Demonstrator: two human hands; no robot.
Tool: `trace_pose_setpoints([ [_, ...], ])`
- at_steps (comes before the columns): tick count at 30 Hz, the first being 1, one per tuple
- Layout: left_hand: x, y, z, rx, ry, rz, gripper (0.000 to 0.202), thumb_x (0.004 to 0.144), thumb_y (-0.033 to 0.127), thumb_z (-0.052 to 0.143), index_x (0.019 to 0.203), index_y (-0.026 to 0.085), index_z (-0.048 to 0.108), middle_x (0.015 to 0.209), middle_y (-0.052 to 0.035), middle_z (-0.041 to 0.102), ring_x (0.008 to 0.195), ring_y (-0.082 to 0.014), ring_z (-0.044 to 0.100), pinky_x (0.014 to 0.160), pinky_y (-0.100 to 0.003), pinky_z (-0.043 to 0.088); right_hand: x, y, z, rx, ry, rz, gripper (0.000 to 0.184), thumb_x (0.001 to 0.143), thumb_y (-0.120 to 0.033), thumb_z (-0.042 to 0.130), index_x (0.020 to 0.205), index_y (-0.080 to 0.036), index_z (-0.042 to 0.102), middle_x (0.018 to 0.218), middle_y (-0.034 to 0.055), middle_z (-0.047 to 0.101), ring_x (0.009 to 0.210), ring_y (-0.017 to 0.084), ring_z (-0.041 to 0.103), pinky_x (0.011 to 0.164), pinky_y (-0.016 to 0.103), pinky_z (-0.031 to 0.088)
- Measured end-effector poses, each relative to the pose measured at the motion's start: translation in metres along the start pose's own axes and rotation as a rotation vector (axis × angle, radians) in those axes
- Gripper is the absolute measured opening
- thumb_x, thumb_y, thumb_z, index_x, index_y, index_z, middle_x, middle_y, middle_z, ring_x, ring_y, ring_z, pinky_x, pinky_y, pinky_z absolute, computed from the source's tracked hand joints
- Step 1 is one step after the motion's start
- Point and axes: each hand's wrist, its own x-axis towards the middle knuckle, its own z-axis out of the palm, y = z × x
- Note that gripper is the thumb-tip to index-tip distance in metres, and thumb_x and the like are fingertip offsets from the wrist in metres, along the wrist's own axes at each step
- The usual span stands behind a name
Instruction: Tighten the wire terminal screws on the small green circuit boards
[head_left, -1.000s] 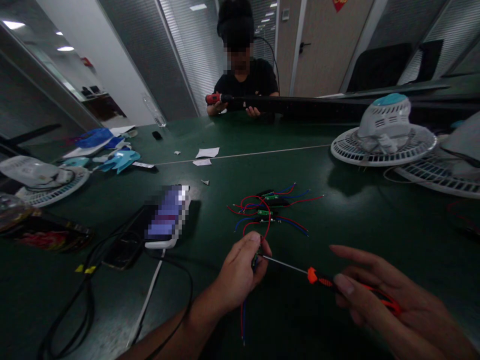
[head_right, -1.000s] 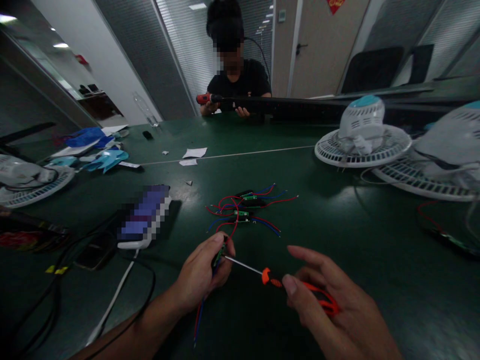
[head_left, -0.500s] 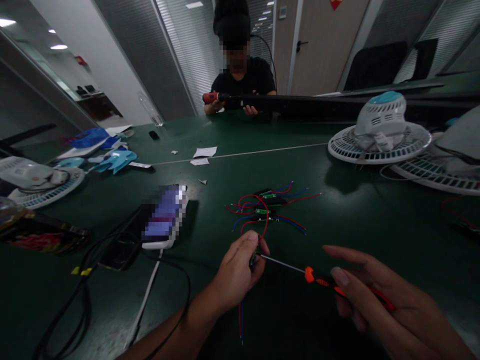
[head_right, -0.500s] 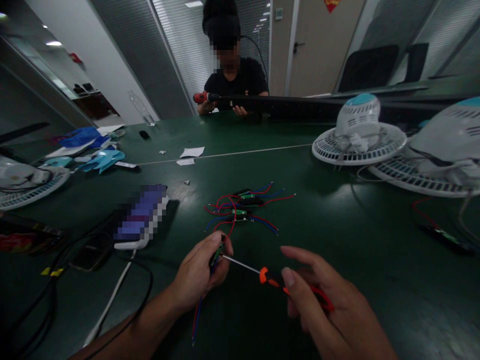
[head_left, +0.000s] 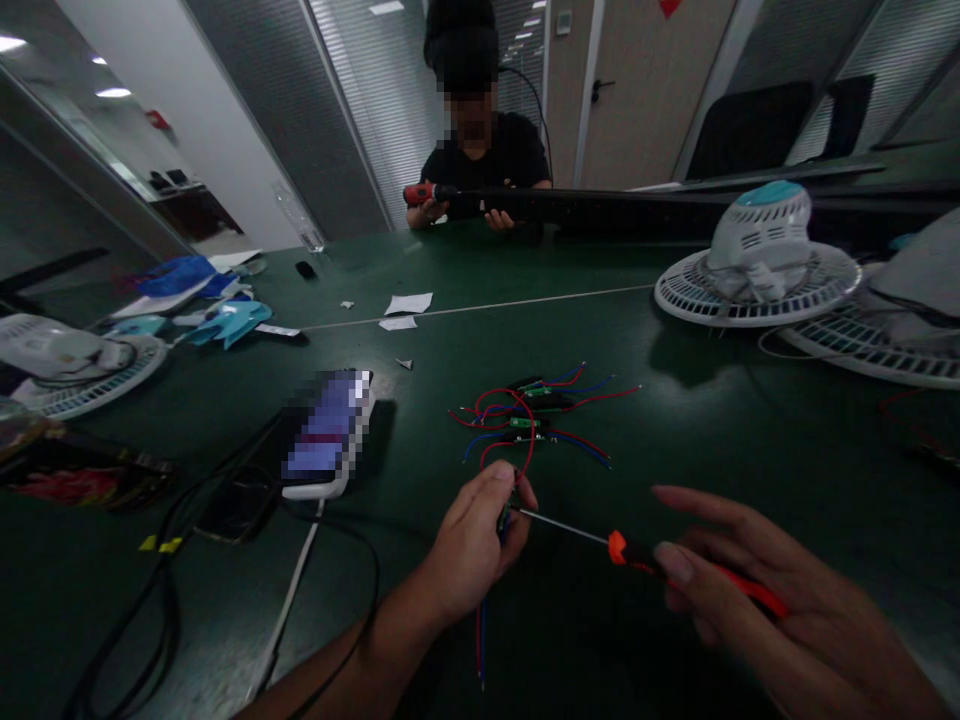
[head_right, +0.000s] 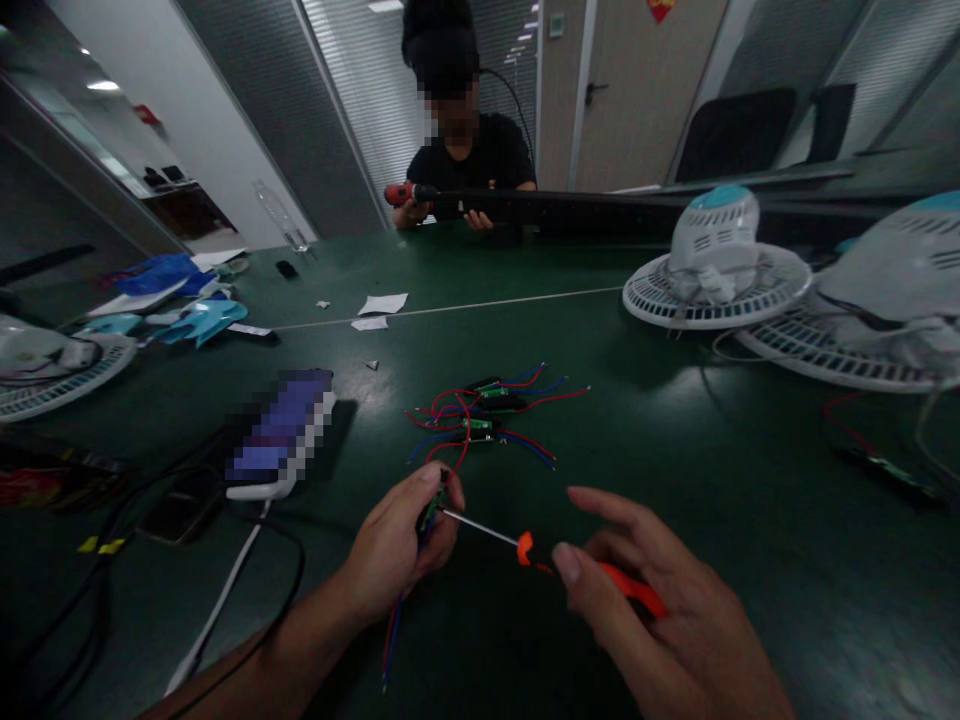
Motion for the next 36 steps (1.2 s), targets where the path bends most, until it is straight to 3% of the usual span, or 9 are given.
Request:
trace_pose_setpoints([
  [6, 0.000, 0.001, 0.001, -0.029, 0.003, 0.006, 0.043, 0.091, 0.059, 0.046, 0.080, 0.018, 0.055, 0.038, 0.0114, 0.034, 0.032, -0.0066, 0.022, 0.035, -0.018, 0.019, -0.005, -0.013, 0.007, -0.002, 0.033, 0.144, 0.059, 0.095, -0.066, 0.039, 0.119, -0.022, 0.070, 0.043, -0.0022, 0.062, 0.038, 0.018, 0.060, 0.037, 0.027, 0.044],
  [13, 0.000, 0.000, 0.001, -0.009, 0.005, -0.003, 0.042, 0.092, 0.057, 0.046, 0.081, 0.018, 0.055, 0.038, 0.0112, 0.034, 0.032, -0.0065, 0.023, 0.035, -0.018, 0.019, 0.001, 0.003, 0.002, -0.015, -0.009, -0.072, 0.046, 0.094, -0.057, 0.049, 0.119, -0.023, 0.068, 0.046, -0.0039, 0.064, 0.034, 0.015, 0.058, 0.033, 0.024, 0.042],
  [22, -0.001, 0.004, 0.002, -0.011, 0.006, 0.007, 0.041, 0.093, 0.055, 0.044, 0.081, 0.018, 0.055, 0.038, 0.0108, 0.035, 0.032, -0.0067, 0.023, 0.036, -0.019, 0.020, 0.002, 0.009, 0.002, -0.056, 0.027, -0.127, 0.040, 0.094, -0.053, 0.056, 0.121, -0.025, 0.065, 0.054, -0.0038, 0.070, 0.041, 0.016, 0.064, 0.043, 0.026, 0.052],
  [29, 0.000, 0.003, 0.002, -0.011, -0.002, 0.008, 0.040, 0.092, 0.055, 0.045, 0.080, 0.018, 0.055, 0.038, 0.0108, 0.035, 0.033, -0.0068, 0.025, 0.036, -0.018, 0.020, 0.000, 0.010, 0.000, -0.052, 0.071, -0.091, 0.043, 0.088, -0.057, 0.061, 0.119, -0.027, 0.067, 0.080, 0.0032, 0.082, 0.062, 0.022, 0.075, 0.054, 0.029, 0.059],
  [32, 0.000, 0.003, 0.002, 0.019, 0.002, 0.003, 0.042, 0.091, 0.056, 0.046, 0.079, 0.018, 0.055, 0.039, 0.0104, 0.036, 0.033, -0.0067, 0.026, 0.036, -0.018, 0.020, -0.003, 0.009, 0.001, -0.020, 0.064, -0.087, 0.045, 0.088, -0.060, 0.059, 0.117, -0.027, 0.069, 0.071, 0.0023, 0.079, 0.055, 0.020, 0.072, 0.048, 0.027, 0.057],
  [36, 0.001, 0.001, 0.001, -0.001, 0.015, -0.010, 0.041, 0.092, 0.055, 0.043, 0.080, 0.018, 0.055, 0.038, 0.0110, 0.035, 0.032, -0.0065, 0.024, 0.036, -0.018, 0.020, -0.003, 0.010, 0.003, 0.034, -0.030, 0.012, 0.056, 0.097, -0.061, 0.041, 0.127, -0.022, 0.067, 0.053, 0.0000, 0.069, 0.037, 0.017, 0.062, 0.035, 0.023, 0.051],
])
